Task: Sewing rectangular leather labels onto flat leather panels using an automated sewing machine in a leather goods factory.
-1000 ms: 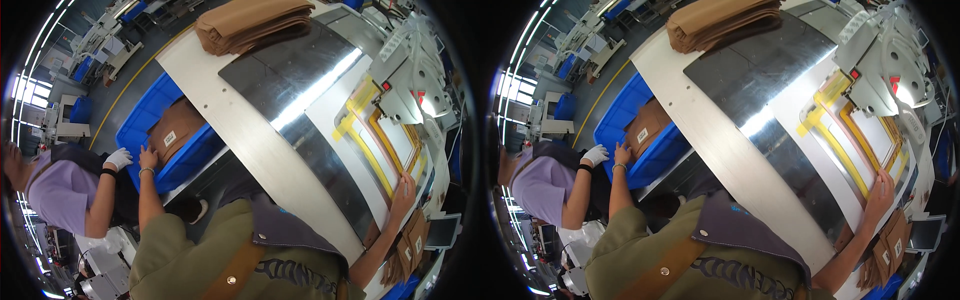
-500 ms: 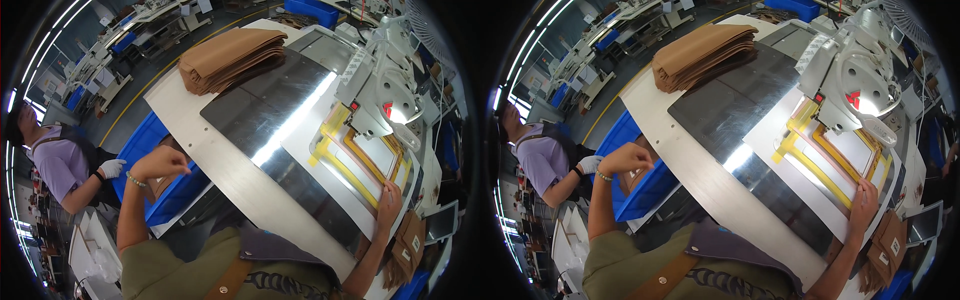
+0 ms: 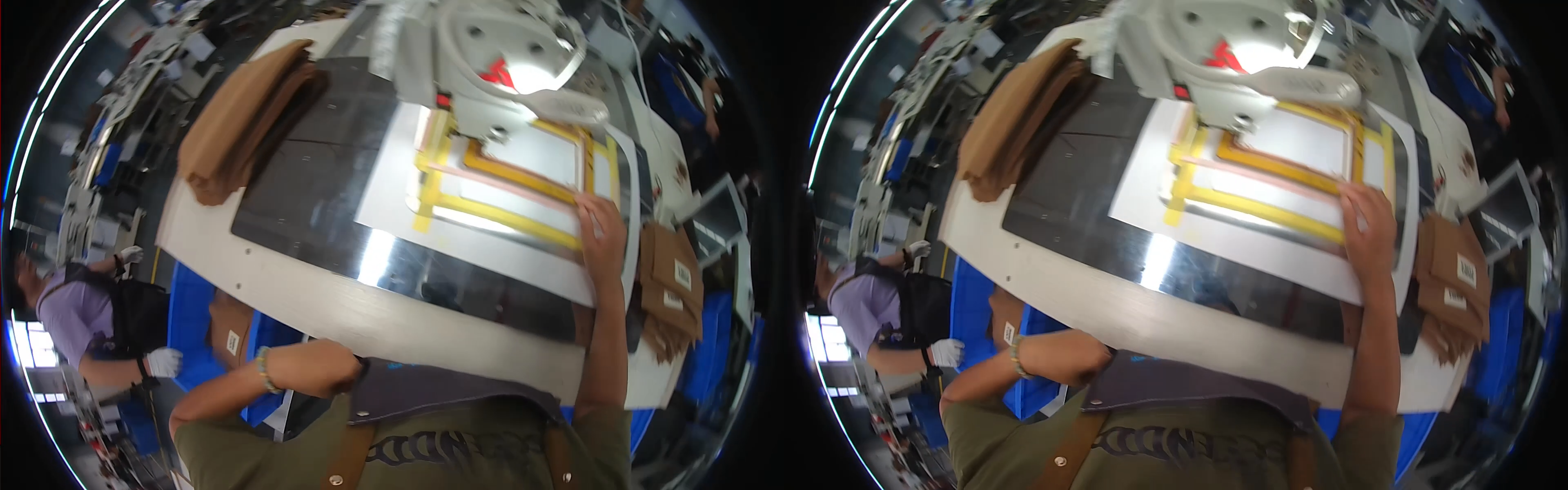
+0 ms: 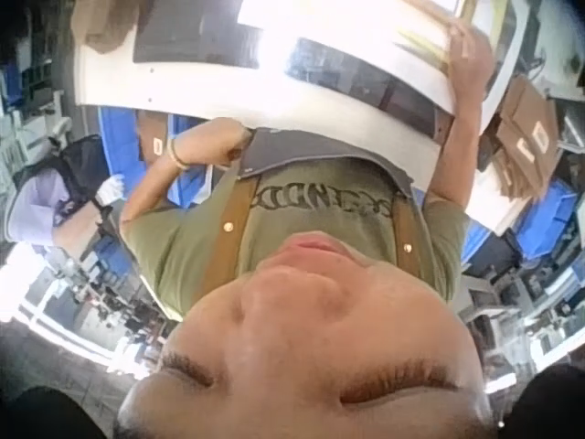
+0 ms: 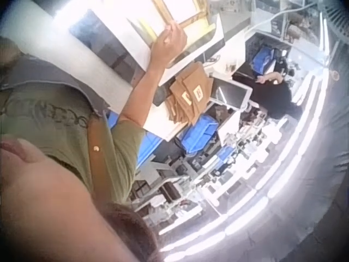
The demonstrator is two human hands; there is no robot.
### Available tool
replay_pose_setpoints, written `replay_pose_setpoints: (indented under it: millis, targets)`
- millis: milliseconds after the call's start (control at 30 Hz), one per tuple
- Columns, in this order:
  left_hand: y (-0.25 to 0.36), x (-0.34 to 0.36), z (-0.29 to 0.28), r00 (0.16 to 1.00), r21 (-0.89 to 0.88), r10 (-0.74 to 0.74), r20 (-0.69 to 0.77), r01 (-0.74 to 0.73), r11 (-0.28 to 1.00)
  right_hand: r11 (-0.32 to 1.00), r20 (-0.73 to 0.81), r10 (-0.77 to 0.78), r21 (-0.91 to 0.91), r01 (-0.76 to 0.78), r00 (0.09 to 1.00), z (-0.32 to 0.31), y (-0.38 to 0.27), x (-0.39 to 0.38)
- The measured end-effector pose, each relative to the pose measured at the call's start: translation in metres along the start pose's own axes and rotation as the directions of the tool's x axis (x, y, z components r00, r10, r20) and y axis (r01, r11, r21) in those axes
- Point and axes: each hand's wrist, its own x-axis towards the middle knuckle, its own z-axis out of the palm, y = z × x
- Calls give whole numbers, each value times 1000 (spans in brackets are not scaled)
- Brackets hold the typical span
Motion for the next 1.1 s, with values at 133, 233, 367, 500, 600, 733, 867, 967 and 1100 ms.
replay_pose_setpoints:
  millis: [133,233,367,500,600,733,867,967,1100]
  targets:
    - [26,-17,-118,968,-213,98,-229,-149,966,993,-13,-54,101,55,998,-22,-26,22]
    - [15,37,-140,900,-167,143,-411,-229,959,996,25,-18,85,16,1000,-29,-27,10]
    - [18,127,-146,621,473,377,-687,-11,881,988,155,-34,-146,57,987,-19,-27,-26]
    - [3,181,-163,560,548,460,-690,-12,837,989,196,14,-145,14,980,-11,-16,-54]
    - [-1,205,-174,521,545,455,-722,24,838,989,185,48,-144,-21,981,-9,-9,-57]
    - [-12,216,-171,477,467,420,-772,-23,884,979,142,-7,-202,36,990,-9,-4,-37]
    - [-24,216,-165,469,411,396,-789,-76,908,985,104,-101,-127,114,989,17,-6,-8]
    - [-19,218,-160,458,384,392,-798,-114,916,976,78,-215,-30,218,974,45,-13,-5]
    - [-22,212,-161,434,391,402,-806,-119,913,987,203,-154,-8,159,967,49,-25,-16]
